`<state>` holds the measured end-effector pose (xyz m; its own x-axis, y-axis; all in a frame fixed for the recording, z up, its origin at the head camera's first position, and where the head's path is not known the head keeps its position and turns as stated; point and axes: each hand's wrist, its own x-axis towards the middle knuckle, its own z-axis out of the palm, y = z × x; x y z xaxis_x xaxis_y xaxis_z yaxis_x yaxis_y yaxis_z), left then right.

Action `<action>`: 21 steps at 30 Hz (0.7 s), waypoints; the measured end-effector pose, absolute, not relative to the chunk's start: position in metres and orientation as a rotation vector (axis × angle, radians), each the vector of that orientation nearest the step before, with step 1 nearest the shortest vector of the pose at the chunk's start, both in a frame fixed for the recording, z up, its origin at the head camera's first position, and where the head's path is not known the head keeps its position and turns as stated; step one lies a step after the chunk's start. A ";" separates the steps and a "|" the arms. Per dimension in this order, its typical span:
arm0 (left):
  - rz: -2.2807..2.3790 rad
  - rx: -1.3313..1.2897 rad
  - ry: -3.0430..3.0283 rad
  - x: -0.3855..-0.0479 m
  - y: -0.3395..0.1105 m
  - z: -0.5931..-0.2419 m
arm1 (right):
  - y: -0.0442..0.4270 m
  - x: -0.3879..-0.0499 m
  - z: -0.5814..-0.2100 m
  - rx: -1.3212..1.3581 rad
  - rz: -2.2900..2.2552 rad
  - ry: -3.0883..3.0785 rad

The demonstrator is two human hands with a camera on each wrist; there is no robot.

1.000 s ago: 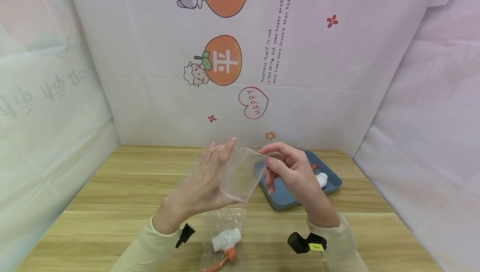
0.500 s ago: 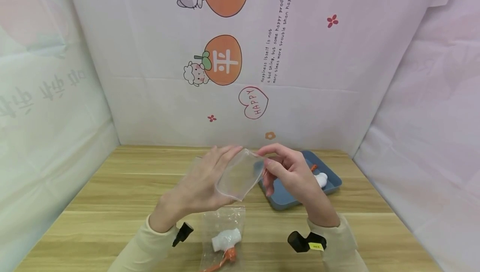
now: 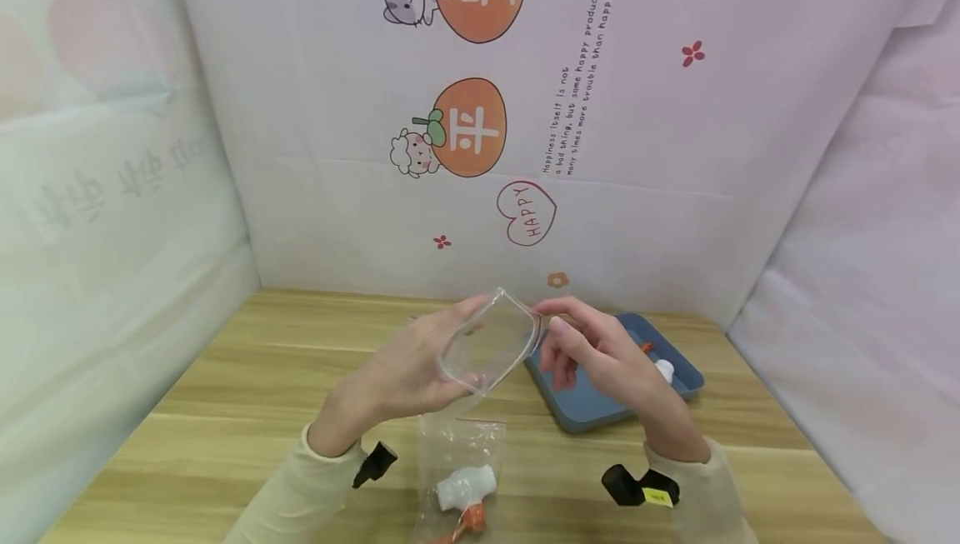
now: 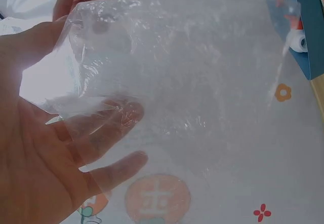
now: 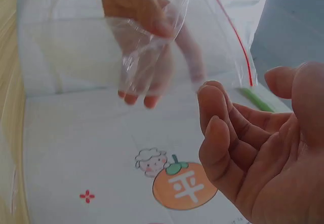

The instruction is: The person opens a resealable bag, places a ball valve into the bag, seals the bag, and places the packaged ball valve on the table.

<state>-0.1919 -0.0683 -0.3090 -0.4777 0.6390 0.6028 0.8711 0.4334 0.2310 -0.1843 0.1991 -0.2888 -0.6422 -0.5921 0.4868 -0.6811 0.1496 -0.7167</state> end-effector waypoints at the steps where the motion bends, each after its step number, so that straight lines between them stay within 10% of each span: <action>1: -0.752 -1.276 -2.270 -0.192 -0.069 -0.309 | 0.201 -0.186 -0.290 1.257 1.514 -2.347; 21: -0.801 -1.277 -2.331 -0.194 -0.071 -0.309 | 0.262 -0.236 -0.326 0.816 1.048 -2.858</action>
<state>-0.1935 -0.0707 -0.3086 -0.5246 0.6437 0.5572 0.8502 0.4300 0.3038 -0.2364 0.2617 -0.3257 -0.8658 -0.4732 0.1627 -0.4663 0.6449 -0.6056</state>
